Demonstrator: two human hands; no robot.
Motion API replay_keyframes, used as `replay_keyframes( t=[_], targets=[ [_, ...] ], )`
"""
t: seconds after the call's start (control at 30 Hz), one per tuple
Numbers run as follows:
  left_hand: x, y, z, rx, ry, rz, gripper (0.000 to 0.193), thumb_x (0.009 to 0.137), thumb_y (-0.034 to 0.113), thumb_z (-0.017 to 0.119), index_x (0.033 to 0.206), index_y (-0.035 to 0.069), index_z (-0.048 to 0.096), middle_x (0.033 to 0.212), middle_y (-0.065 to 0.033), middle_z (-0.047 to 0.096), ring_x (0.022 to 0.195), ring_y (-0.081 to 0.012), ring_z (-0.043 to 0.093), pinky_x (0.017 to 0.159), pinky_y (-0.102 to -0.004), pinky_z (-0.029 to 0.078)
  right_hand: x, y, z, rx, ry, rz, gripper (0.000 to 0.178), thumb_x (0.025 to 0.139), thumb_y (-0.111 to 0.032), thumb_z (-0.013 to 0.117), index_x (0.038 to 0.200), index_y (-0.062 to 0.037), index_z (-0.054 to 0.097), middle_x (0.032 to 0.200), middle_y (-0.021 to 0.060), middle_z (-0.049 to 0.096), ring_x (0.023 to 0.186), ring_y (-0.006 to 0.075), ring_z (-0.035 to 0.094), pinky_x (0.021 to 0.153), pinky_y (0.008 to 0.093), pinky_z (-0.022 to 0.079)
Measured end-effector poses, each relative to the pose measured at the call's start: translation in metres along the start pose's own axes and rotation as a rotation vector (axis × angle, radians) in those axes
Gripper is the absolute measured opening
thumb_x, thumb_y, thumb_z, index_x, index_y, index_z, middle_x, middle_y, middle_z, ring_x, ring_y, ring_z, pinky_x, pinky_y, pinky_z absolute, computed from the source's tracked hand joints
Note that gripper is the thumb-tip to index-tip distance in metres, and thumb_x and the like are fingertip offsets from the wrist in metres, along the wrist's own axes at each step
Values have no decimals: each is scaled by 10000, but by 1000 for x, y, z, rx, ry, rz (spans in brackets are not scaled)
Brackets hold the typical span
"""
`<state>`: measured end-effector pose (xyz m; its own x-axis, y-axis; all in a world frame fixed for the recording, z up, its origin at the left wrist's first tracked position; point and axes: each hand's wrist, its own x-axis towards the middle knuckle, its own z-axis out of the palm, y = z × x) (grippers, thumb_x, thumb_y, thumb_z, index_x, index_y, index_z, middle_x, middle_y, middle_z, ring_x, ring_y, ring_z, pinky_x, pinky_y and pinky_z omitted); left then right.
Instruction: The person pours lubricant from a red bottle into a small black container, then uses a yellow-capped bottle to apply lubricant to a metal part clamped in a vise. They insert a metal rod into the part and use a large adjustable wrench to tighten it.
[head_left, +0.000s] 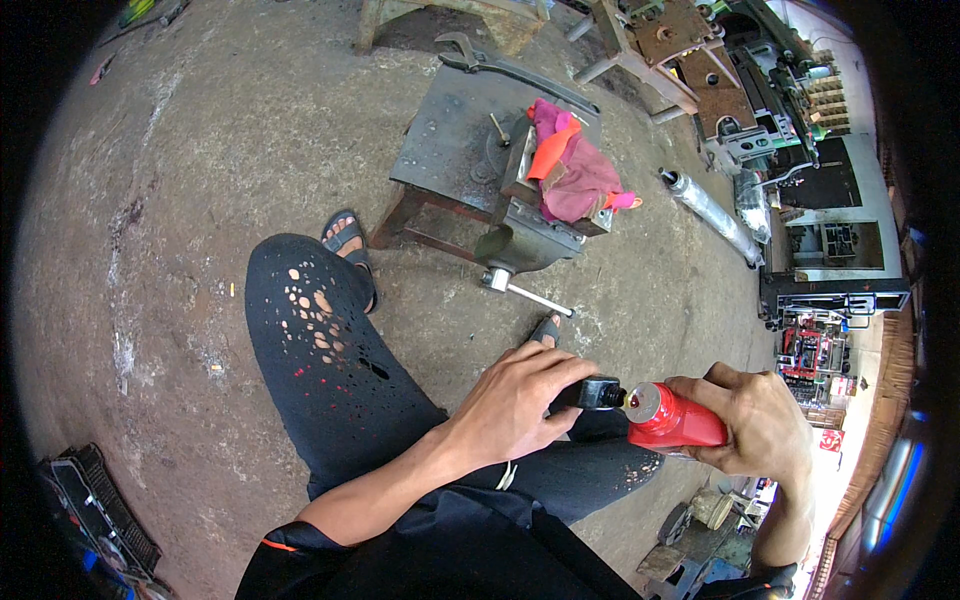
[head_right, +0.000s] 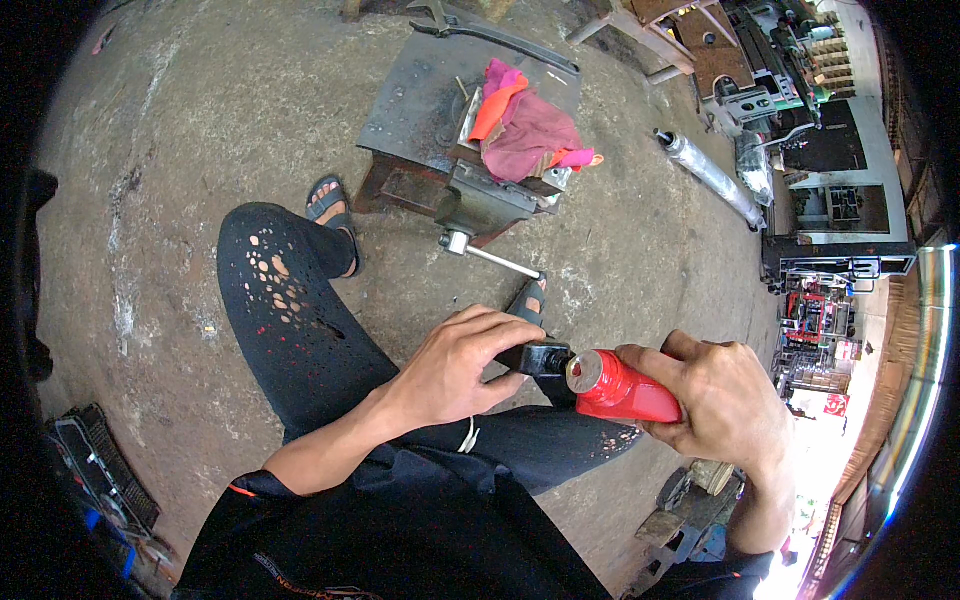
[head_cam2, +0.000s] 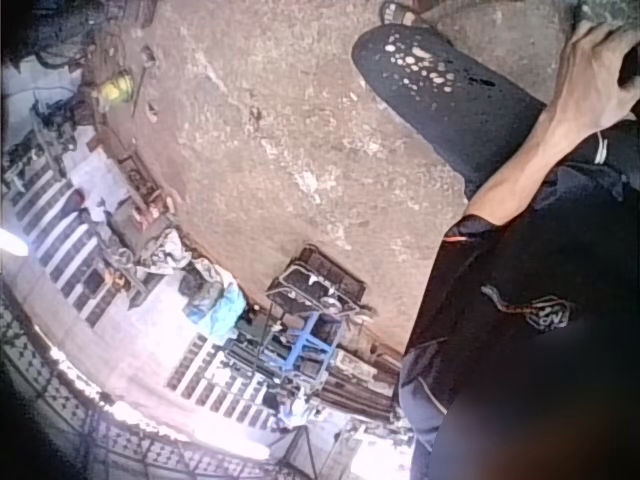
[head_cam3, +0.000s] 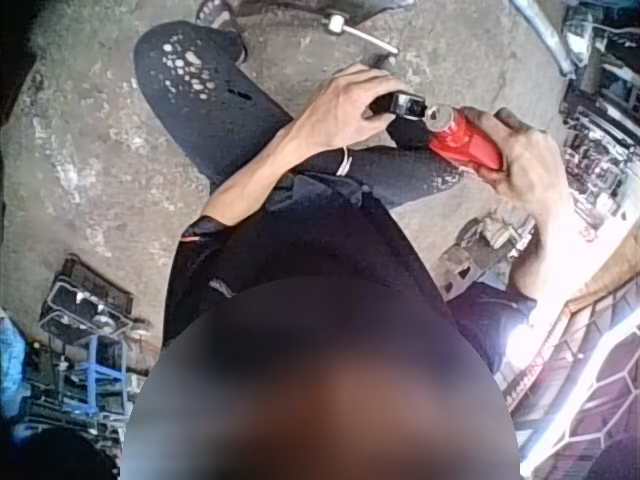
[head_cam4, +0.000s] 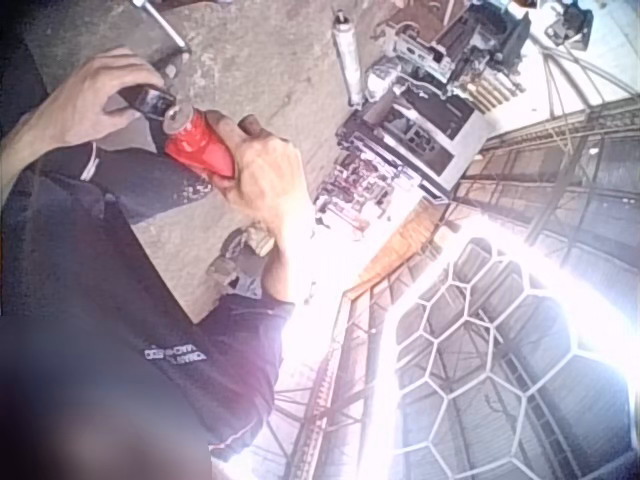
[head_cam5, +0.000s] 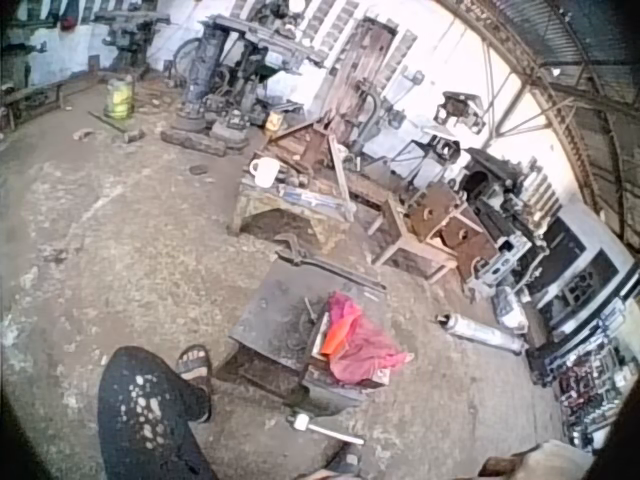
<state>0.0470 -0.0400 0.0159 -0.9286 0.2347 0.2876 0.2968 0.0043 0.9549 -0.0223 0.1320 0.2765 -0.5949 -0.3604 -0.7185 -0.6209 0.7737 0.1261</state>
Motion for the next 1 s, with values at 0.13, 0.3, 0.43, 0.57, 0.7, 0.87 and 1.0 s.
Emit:
replay_keyframes(
  t=[0.13,0.3,0.43,0.57,0.7,0.87,1.0],
  targets=[
    [0,0,0,3,3,-4,476,828,82,818,1287,45,698,1241,-128,735,1170,-344,679,1045,-450,524,0,1,0,7,12,-13,757,678,-231,908,1390,-183,653,942,139,717,778,370,755,718,462,608],
    [0,0,0,-7,-6,-5,480,829,84,815,1294,47,698,1248,-128,734,1169,-345,677,1049,-450,520,1,1,0,7,23,-24,750,680,-228,905,1386,-180,657,936,141,715,771,374,752,704,462,605],
    [0,0,0,-4,-14,-21,483,832,89,812,1299,48,697,1250,-127,735,1169,-342,678,1049,-448,521,2,0,0,7,22,-19,740,682,-220,899,1382,-179,661,931,144,714,769,376,751,705,462,605],
    [1,-1,-1,-4,-11,-10,483,832,90,811,1299,52,698,1249,-124,736,1166,-341,678,1047,-448,522,3,0,-1,20,14,-13,736,683,-215,896,1380,-177,664,935,146,717,770,373,753,708,462,606],
    [1,-1,-2,-7,-9,-12,477,830,89,810,1293,55,700,1243,-122,737,1160,-343,679,1044,-449,522,3,0,-2,7,23,-22,736,681,-211,895,1379,-176,665,941,142,720,776,365,757,711,459,609],
    [1,-1,-2,-13,-17,-22,470,829,85,807,1286,57,701,1236,-116,737,1156,-344,679,1043,-446,522,4,0,2,15,43,14,757,611,-219,919,1339,-176,713,920,139,714,759,378,742,710,460,603],
    [2,-1,-1,-16,-8,-12,470,828,83,807,1285,57,701,1237,-117,737,1155,-344,679,1040,-446,523,4,0,3,16,58,7,760,608,-224,922,1337,-177,714,914,135,711,751,376,738,701,459,598]
  ],
)
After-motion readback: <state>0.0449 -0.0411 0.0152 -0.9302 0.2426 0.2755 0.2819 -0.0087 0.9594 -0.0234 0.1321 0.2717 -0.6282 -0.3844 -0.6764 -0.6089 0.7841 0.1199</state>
